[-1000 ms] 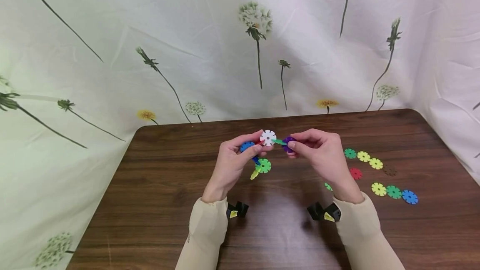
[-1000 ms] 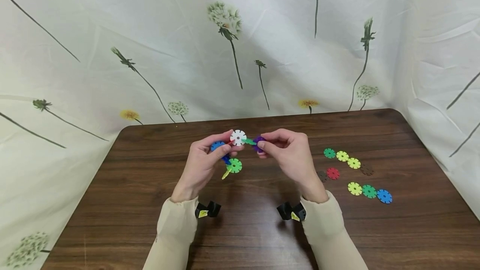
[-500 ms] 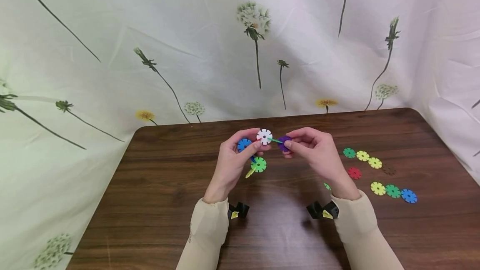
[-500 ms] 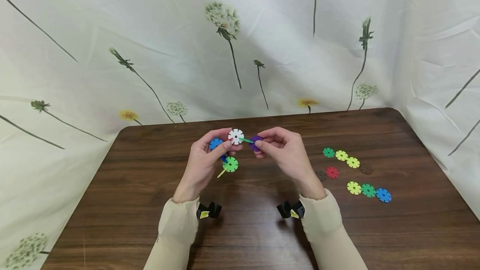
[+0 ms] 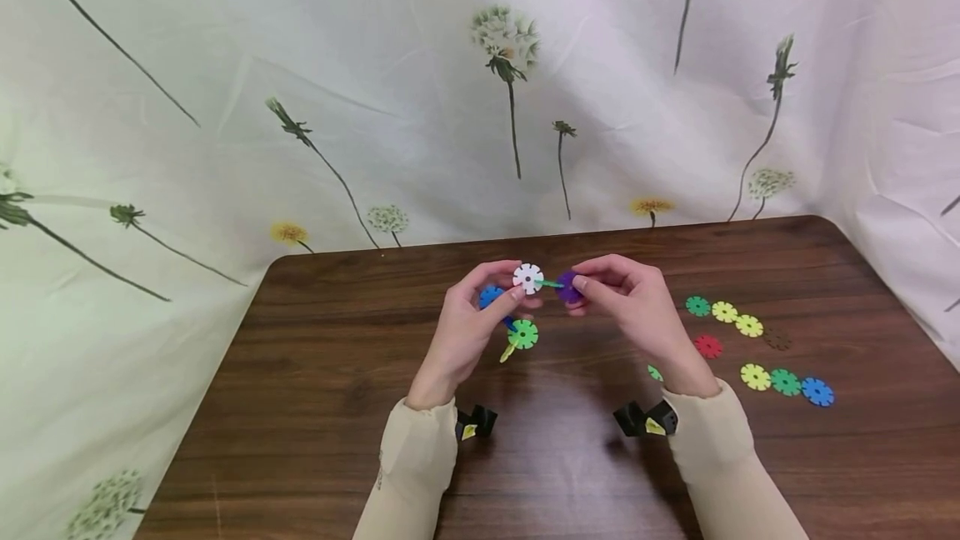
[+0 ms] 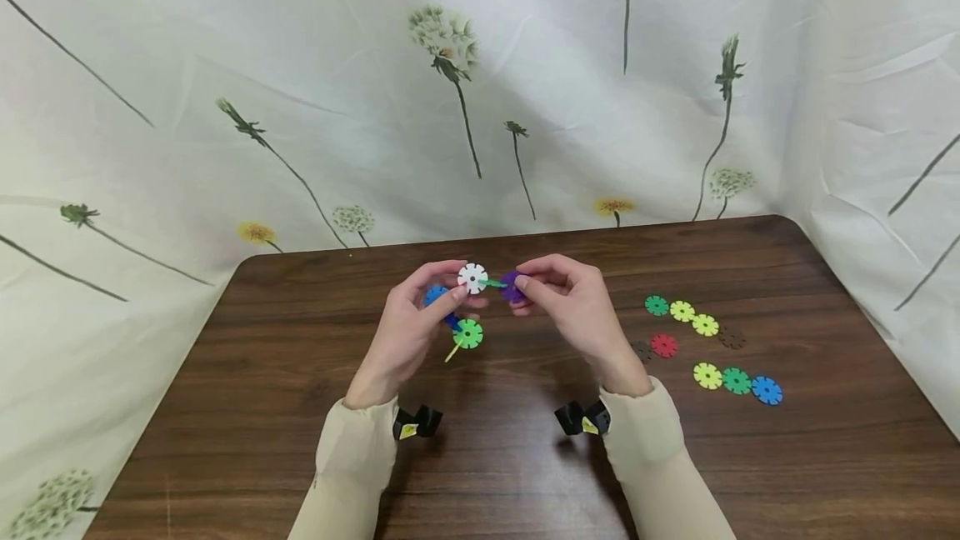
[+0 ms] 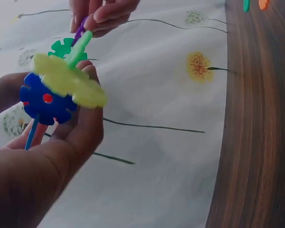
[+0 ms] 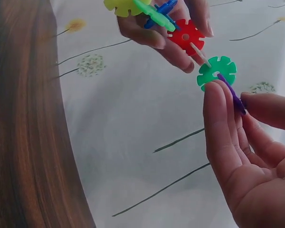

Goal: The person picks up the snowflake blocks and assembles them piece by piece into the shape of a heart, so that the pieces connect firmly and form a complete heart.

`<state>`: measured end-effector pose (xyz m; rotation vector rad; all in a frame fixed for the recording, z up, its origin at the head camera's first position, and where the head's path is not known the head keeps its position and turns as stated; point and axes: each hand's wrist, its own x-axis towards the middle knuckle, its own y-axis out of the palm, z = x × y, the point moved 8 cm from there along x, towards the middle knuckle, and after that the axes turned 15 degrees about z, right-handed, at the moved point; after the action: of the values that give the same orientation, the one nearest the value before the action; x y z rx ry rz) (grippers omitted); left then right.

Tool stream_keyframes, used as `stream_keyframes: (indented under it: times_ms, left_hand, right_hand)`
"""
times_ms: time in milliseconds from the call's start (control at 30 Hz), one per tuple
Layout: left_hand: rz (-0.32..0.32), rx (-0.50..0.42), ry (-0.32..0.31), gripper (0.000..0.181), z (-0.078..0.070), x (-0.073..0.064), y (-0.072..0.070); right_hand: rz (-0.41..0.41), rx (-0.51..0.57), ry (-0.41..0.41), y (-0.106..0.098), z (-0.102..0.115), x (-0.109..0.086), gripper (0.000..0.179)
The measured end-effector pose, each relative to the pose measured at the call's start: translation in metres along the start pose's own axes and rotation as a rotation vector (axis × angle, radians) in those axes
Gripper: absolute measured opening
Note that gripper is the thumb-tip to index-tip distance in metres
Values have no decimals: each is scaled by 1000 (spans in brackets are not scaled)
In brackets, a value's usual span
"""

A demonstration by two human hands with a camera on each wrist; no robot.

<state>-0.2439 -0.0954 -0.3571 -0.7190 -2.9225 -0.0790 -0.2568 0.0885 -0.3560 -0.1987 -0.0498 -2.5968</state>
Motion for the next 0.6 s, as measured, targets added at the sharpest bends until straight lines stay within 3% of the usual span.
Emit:
stream_keyframes:
  times_ms: [133, 200, 367, 400, 467, 600]
  left_hand:
    - [-24, -8, -16, 33, 3, -2, -2]
    - [-31, -5, -15, 32, 3, -2, -2]
    - [-61, 6, -19, 30, 3, -2, -5]
    - [-66, 4, -18, 30, 3, -2, -6]
    - [-72, 3, -20, 29, 3, -2, -7]
    - [-77, 14, -22, 30, 3, -3, -9]
  right_hand:
    - [23, -6, -22, 3, -5, 1, 26]
    - [50, 24, -68, -1, -17, 5, 26]
    - [35, 38, -76, -12, -18, 4, 28]
    - [-3, 12, -40, -14, -8, 0, 28]
    - [-57, 13, -27, -29, -9, -4, 26]
    - [-210, 106, -24, -66, -12, -16, 20]
